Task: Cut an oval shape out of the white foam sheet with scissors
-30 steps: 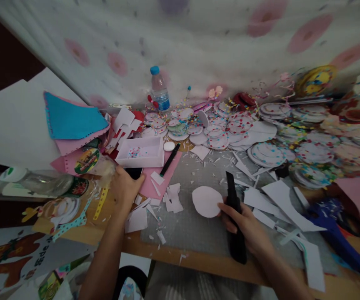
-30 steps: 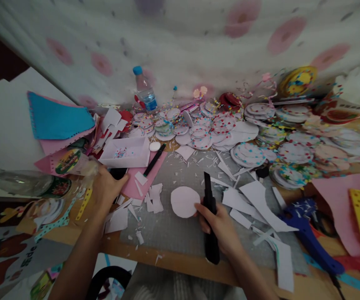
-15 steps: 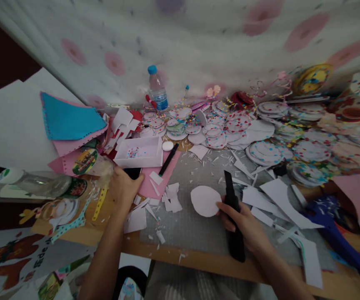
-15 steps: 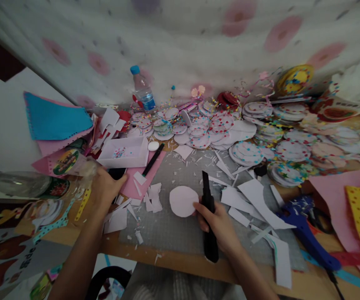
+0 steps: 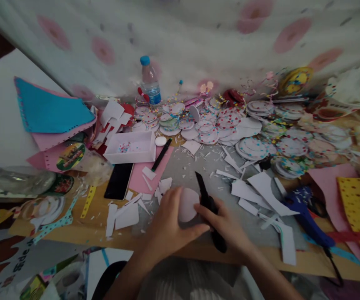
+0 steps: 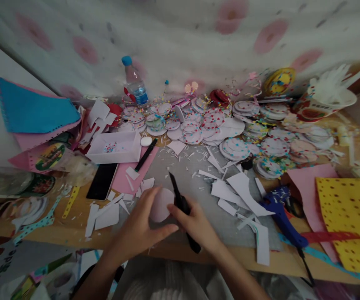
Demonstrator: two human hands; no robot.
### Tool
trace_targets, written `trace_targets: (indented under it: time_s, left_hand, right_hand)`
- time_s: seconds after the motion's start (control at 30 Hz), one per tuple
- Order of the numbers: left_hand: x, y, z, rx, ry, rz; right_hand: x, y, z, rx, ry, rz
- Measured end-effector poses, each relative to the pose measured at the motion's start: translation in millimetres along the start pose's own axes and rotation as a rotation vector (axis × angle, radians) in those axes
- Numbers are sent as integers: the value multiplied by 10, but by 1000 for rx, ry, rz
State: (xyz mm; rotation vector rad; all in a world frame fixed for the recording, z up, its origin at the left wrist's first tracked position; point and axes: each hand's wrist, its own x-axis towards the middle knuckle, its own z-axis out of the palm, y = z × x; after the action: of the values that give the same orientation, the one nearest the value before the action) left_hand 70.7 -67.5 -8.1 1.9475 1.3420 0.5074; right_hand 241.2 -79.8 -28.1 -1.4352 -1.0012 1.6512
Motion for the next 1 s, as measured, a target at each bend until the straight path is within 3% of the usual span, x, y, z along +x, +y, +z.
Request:
trace_targets:
  time_s: [0.13, 0.23, 0.33, 0.53, 0.77, 1.0]
  left_hand:
    - [-35, 91, 100, -236, -69, -61]
    - [-110, 95, 11, -321, -112, -70]
    - [-195, 107, -83, -355, -171, -149]
    - [-228, 171, -131, -387, -306, -243]
    - [-219, 162, -61, -307, -196, -64]
    - [-200, 113, -11, -302, -161, -64]
  right_hand:
    - [-164, -46, -20, 4, -127, -62]
    - [-263, -24, -142, -70, -98, -181]
    - [-361, -2, -239, -349, -54, -297]
    - [-546, -83, -228, -845, -131, -516]
    - [-564, -139, -232, -1073, -103, -596]
    - [-533, -41, -213, -1072, 5, -627]
